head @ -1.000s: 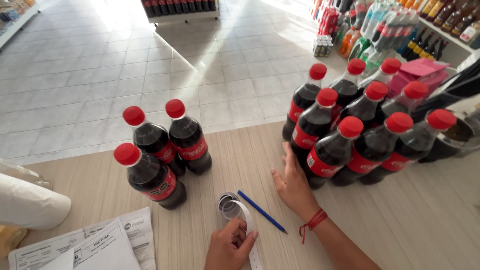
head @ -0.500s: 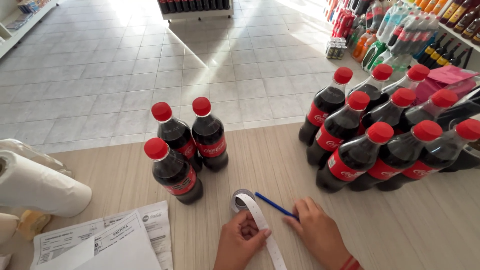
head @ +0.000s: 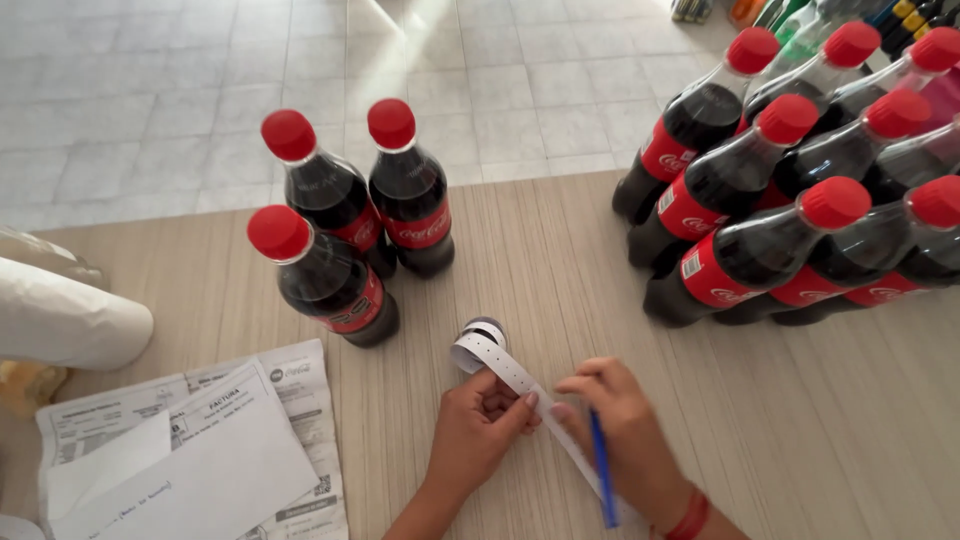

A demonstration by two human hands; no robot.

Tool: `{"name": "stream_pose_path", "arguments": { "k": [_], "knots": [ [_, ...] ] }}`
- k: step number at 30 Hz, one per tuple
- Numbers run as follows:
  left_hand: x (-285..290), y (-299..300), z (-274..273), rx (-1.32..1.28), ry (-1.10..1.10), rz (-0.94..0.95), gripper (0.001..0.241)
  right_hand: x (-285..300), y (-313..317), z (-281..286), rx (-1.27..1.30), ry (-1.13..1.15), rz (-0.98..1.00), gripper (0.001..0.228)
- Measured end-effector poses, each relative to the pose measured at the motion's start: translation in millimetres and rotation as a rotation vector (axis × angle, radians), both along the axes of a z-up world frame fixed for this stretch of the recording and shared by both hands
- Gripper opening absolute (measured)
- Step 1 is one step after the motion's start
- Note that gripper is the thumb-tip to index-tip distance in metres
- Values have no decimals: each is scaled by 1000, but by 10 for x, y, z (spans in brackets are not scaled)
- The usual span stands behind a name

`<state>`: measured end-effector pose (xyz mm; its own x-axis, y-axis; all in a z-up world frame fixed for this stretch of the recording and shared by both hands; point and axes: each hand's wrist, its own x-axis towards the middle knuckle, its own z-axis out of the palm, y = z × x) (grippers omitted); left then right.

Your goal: Writing on a roll of adhesive labels and applying them to the caps of soda bottles on a store counter.

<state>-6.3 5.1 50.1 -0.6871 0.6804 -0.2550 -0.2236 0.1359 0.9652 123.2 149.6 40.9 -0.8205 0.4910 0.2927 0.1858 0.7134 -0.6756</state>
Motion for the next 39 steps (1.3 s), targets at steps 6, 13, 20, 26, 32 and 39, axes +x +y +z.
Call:
{"name": "stream_pose_path", "arguments": {
  "k": [6, 13, 20, 26, 32, 39],
  "knots": [
    [-57, -7, 34, -64, 72, 0, 15, -3, -47, -45, 216, -166, 158, 20],
    [-94, -56, -637, -98, 925, -17, 24, 53, 159, -106, 269, -289, 216, 31],
    [-97, -48, -653, -107, 935, -48, 20, -95, 33, 243, -114, 95, 67, 32],
    [-110, -45, -620, -117, 896, -77, 29, -221, -1, 182, -329, -4, 175, 7],
    [-122, -44, -618, -89, 877, -72, 23, -292, -77, 9, -136, 45, 165, 19],
    [-136, -52, -592, -87, 839, -111, 19, -276, -95, -63, -45, -42, 199, 32]
  ]
}}
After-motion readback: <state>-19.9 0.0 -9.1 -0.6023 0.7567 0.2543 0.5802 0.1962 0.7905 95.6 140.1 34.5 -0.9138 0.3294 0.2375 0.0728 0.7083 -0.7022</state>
